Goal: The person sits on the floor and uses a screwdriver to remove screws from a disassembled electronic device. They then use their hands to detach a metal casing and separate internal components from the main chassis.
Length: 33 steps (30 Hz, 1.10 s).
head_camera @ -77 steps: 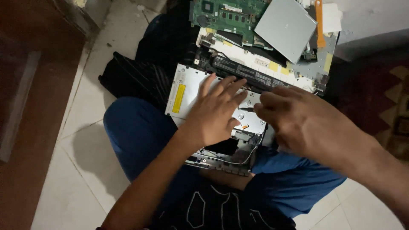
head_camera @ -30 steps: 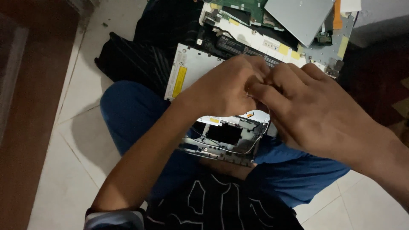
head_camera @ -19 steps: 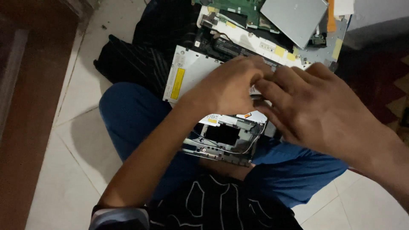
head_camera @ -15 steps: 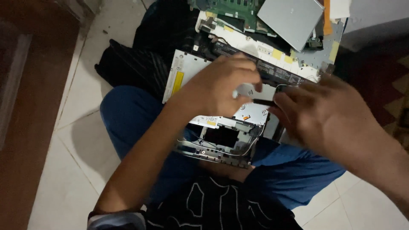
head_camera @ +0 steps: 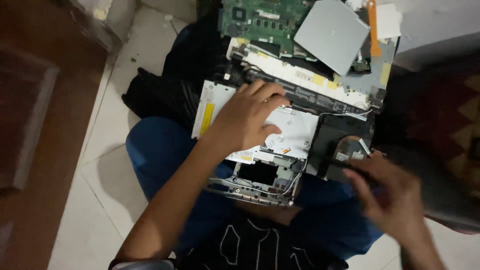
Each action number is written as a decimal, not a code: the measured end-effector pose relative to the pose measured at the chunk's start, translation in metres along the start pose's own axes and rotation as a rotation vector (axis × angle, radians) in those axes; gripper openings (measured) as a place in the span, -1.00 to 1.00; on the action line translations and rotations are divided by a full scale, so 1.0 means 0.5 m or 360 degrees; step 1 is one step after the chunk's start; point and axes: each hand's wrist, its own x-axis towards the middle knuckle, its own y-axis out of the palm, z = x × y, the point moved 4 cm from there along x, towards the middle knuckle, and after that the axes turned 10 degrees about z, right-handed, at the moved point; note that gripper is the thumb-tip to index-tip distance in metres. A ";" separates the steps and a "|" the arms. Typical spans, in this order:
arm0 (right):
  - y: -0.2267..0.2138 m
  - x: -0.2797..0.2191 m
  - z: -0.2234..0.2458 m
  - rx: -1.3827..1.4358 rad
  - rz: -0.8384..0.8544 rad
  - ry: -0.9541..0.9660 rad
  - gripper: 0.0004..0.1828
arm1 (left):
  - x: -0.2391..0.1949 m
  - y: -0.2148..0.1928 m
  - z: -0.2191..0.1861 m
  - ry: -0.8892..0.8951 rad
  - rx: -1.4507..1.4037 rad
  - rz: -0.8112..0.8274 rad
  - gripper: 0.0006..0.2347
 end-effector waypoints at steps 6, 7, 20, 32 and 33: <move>0.109 -0.123 -0.052 0.0567 -0.0019 0.0423 -0.80 | 0.006 -0.009 -0.007 -0.0185 -0.0050 0.0093 -0.51; 0.128 -0.139 -0.054 0.0580 -0.0044 0.0419 -0.80 | 0.006 -0.005 -0.009 -0.0172 -0.0026 0.0101 -0.51; 0.197 -0.213 -0.061 0.0917 -0.0221 0.0432 -0.82 | 0.016 -0.004 -0.055 0.0013 0.0414 -0.0130 -0.74; 0.211 -0.200 -0.056 0.0838 -0.0232 0.0145 -0.79 | 0.026 0.007 -0.079 -0.0124 0.0389 -0.0139 -0.78; 0.214 -0.200 -0.054 0.0863 -0.0197 0.0155 -0.79 | 0.031 0.006 -0.082 -0.0177 0.0309 -0.0136 -0.80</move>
